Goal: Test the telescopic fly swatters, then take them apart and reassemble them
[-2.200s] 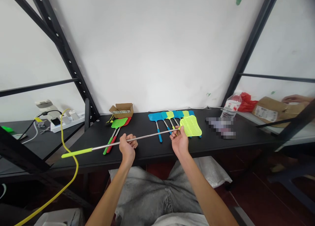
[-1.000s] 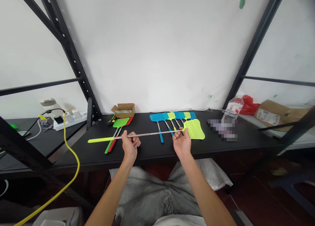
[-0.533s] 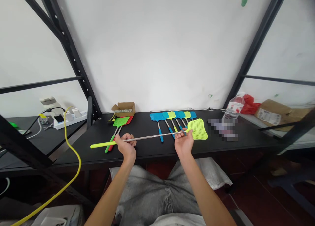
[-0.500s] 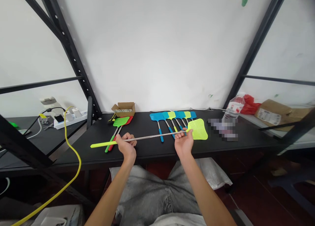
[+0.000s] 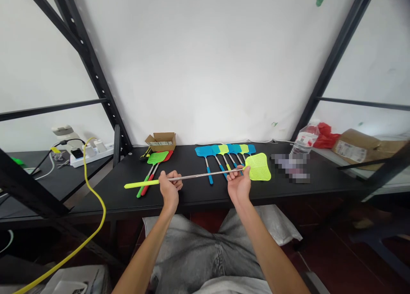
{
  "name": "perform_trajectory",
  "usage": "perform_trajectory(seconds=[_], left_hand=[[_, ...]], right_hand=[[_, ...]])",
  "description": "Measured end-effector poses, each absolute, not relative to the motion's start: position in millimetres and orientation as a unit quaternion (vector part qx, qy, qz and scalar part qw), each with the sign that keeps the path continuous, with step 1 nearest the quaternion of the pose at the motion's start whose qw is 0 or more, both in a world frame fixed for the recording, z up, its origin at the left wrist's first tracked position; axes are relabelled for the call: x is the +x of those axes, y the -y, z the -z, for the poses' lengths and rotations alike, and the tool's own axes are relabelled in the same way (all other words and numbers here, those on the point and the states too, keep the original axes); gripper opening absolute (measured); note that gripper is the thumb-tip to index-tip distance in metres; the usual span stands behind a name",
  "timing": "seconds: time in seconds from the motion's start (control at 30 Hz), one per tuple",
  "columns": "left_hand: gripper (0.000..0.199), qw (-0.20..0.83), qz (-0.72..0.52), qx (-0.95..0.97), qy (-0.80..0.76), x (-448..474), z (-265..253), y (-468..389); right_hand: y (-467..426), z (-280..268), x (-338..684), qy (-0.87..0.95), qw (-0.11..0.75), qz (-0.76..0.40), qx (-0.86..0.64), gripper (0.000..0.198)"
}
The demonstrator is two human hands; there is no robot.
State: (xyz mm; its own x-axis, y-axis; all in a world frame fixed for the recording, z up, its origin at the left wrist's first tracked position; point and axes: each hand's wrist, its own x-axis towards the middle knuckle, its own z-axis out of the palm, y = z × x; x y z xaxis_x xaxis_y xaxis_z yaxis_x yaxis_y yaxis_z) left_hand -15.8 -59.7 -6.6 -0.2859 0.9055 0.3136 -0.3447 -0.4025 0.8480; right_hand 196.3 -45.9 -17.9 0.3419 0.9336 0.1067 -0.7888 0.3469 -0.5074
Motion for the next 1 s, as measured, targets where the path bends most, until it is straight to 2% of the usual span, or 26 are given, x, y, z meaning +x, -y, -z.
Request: perform_trajectory(seconds=[0.47, 0.63, 0.83, 1.0], left_hand=[[0.053, 0.494, -0.577, 0.543, -0.359, -6.9, 5.1, 60.3], [0.053, 0.511, -0.558, 0.551, -0.353, -6.4, 7.1, 59.2], [0.054, 0.510, -0.594, 0.517, -0.346, -8.2, 6.0, 58.4], [0.054, 0.487, -0.719, 0.385, -0.312, -14.1, -0.4, 60.4]], right_hand=[[49.5, 12.6, 187.9, 0.229, 0.783, -0.537, -0.216, 0.042], [50.6, 12.2, 186.7, 0.246, 0.778, -0.536, -0.218, 0.044], [48.4, 15.3, 188.7, 0.246, 0.765, -0.556, -0.213, 0.037], [49.3, 15.1, 194.8, 0.211, 0.774, -0.561, -0.205, 0.032]])
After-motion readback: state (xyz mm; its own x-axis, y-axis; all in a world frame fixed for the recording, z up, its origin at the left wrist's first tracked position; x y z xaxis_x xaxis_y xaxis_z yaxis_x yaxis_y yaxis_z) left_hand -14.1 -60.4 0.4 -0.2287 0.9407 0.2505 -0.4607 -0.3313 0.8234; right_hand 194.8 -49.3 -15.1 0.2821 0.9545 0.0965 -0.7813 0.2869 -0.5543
